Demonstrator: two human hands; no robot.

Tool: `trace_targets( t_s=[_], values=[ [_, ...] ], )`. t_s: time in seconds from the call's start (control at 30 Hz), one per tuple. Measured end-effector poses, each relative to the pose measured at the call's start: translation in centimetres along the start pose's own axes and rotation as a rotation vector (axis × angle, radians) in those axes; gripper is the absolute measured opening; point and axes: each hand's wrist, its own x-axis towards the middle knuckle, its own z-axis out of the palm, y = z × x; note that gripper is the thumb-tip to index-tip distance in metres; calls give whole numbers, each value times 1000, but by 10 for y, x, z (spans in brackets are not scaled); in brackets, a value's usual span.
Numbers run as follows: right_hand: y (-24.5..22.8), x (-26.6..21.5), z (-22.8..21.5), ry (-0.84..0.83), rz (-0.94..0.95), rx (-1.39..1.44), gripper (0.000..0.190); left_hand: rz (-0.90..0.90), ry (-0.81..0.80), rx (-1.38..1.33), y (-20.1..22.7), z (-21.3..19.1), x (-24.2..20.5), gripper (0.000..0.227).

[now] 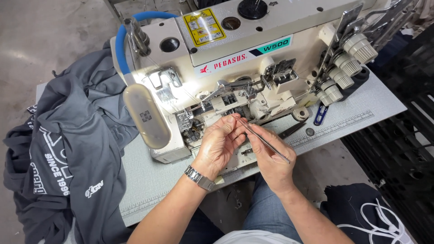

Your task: Threading an industrial sewing machine using tweezers to guide the thread through various mechanisms.

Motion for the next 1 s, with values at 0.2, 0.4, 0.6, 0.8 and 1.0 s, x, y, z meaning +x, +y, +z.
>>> trace_targets(
  t_s=[0.2, 0.4, 0.6, 0.8, 1.0],
  values=[
    [-1, 3, 2, -7, -11, -12, 20, 1, -7, -13, -1, 0, 1, 18],
    [3, 6, -3, -44, -5, -49, 16, -2, -13, -39, -1, 3, -1, 20],
    [5, 27, -18, -154, -53, -187, 16, 69, 13, 145, 7, 6, -18, 36],
    [23, 53, -28, -354, -74, -408, 10, 288, -3, 388, 30, 15, -76, 54],
    [41, 64, -26, -536, -212, -537, 11, 340, 207, 835, 50, 11, -132, 40]
  ],
)
